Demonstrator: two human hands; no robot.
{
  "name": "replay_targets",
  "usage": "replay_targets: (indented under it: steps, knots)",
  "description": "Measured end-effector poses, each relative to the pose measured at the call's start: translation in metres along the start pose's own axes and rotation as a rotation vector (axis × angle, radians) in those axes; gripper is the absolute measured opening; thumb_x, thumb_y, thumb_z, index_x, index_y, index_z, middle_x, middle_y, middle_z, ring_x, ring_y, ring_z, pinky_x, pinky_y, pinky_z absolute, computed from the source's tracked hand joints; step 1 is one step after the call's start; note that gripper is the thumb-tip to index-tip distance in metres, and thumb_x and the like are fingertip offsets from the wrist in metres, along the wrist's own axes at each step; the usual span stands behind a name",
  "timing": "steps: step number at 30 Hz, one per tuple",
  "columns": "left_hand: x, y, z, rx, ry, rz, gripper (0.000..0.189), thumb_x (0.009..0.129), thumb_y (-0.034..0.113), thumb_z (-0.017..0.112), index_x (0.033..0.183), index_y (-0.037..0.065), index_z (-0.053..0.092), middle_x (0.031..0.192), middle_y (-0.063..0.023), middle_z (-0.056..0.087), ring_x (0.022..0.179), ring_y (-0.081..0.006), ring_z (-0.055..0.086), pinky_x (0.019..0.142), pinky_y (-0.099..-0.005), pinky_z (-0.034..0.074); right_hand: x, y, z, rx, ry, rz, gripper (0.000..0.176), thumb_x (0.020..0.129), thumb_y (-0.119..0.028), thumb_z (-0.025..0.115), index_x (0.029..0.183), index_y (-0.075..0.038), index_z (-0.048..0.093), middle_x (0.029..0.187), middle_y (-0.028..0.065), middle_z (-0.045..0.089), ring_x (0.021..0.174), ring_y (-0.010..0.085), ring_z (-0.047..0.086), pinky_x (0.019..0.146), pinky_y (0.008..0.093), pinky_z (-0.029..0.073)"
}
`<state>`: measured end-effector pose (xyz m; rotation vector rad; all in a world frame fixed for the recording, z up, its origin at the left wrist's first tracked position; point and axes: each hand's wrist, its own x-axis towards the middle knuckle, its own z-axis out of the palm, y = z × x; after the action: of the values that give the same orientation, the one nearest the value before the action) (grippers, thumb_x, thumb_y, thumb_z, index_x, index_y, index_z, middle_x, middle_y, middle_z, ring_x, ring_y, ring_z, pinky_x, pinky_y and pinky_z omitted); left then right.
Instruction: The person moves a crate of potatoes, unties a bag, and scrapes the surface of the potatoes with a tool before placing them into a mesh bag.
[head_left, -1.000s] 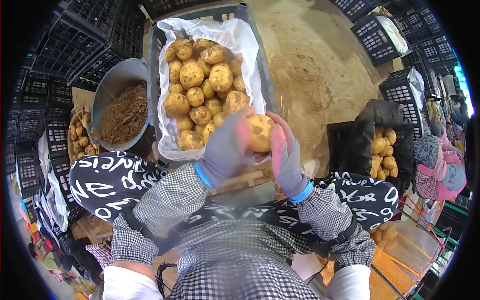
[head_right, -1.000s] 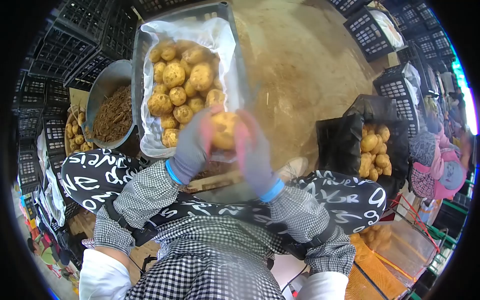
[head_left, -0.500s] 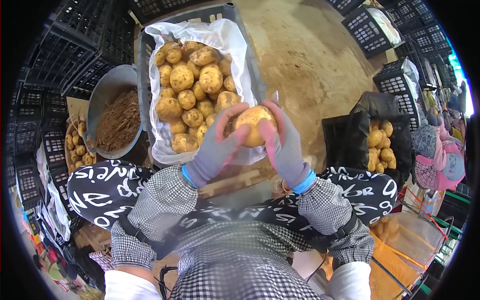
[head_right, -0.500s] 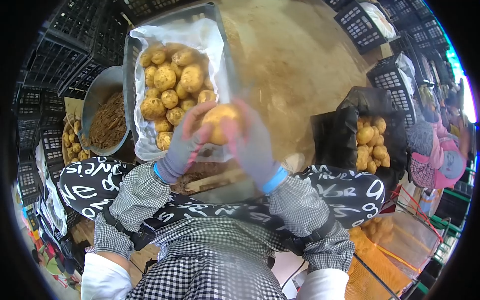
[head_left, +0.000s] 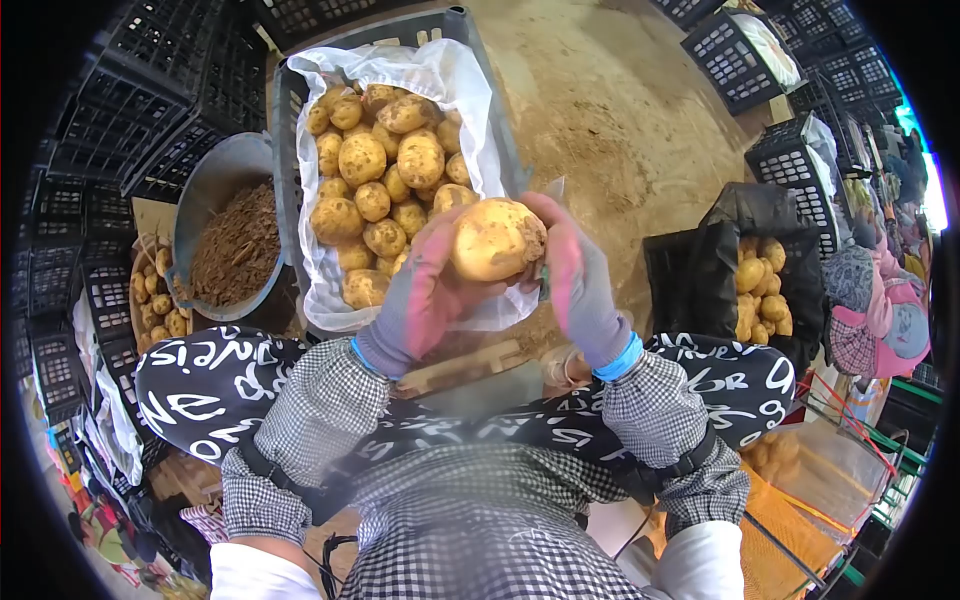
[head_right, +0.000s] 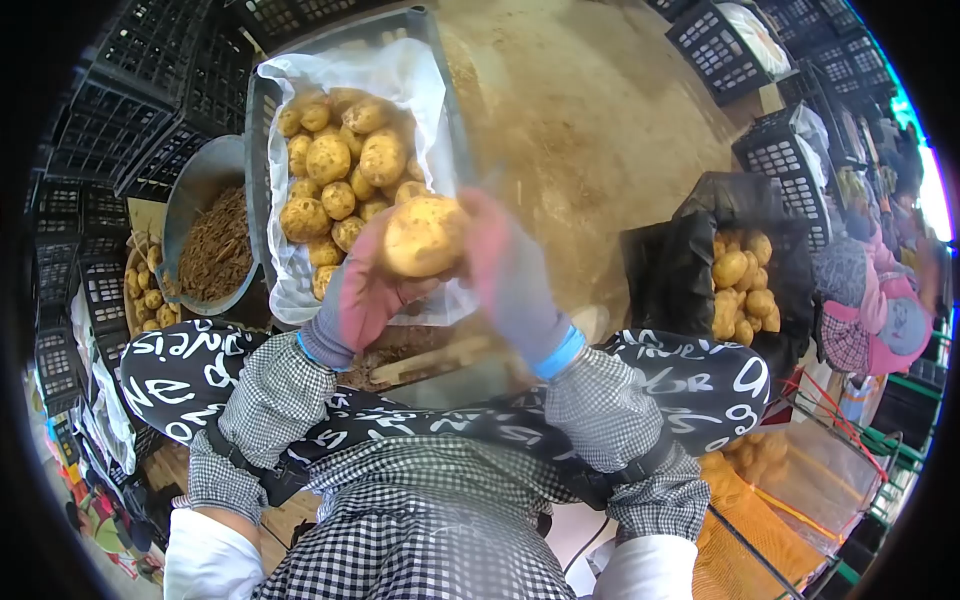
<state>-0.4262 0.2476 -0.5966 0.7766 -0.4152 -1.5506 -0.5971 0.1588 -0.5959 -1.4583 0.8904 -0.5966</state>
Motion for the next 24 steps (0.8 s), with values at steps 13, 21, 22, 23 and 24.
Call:
replay_targets:
  steps: [13, 21, 22, 23, 24]
  knots:
    - [-0.005, -0.016, 0.004, 0.026, 0.07, -0.109, 0.067, 0.097, 0.044, 0.054, 0.147, 0.008, 0.027, 0.137, -0.0111, 0.045, 0.122, -0.0237, 0.052, 0.095, -0.0402, 0.05, 0.003, 0.015, 0.005, -0.439, 0.106, -0.406, 0.036, 0.097, -0.022, 0.05, 0.123, 0.003, 0.056, 0.108, 0.0181, 0.064, 0.093, 0.0241, 0.065, 0.083, 0.0318, 0.05]
    - [-0.002, -0.02, -0.006, 0.188, 0.139, 0.035, 0.069, 0.092, 0.039, 0.065, 0.143, 0.007, 0.031, 0.134, -0.0115, 0.045, 0.12, -0.0229, 0.052, 0.098, -0.0395, 0.049, 0.009, -0.007, 0.011, -0.184, 0.023, -0.102, 0.043, 0.1, -0.033, 0.05, 0.117, 0.005, 0.059, 0.096, 0.0101, 0.066, 0.079, 0.0105, 0.059, 0.07, 0.0263, 0.049]
    - [-0.002, -0.021, -0.004, 0.179, 0.156, 0.041, 0.07, 0.091, 0.037, 0.067, 0.143, 0.007, 0.031, 0.134, -0.0116, 0.044, 0.12, -0.0229, 0.052, 0.098, -0.0395, 0.049, 0.007, -0.007, 0.016, -0.122, 0.02, -0.053, 0.044, 0.1, -0.034, 0.05, 0.116, 0.005, 0.059, 0.094, 0.0093, 0.066, 0.079, 0.0102, 0.059, 0.07, 0.0266, 0.049]
    - [-0.003, -0.021, -0.002, 0.171, 0.172, 0.047, 0.071, 0.089, 0.036, 0.068, 0.142, 0.007, 0.031, 0.134, -0.0117, 0.044, 0.119, -0.0229, 0.053, 0.098, -0.0394, 0.049, 0.004, -0.007, 0.017, -0.108, 0.029, -0.073, 0.041, 0.099, -0.032, 0.051, 0.115, 0.005, 0.06, 0.093, 0.0101, 0.067, 0.081, 0.0114, 0.06, 0.071, 0.0282, 0.05]
    - [-0.004, -0.019, 0.001, 0.164, 0.188, 0.052, 0.072, 0.088, 0.035, 0.07, 0.142, 0.006, 0.031, 0.134, -0.0119, 0.044, 0.118, -0.0229, 0.053, 0.098, -0.0394, 0.05, 0.002, -0.006, 0.018, -0.093, 0.039, -0.093, 0.038, 0.099, -0.031, 0.053, 0.113, 0.004, 0.061, 0.093, 0.0109, 0.067, 0.083, 0.0127, 0.061, 0.072, 0.0298, 0.051]
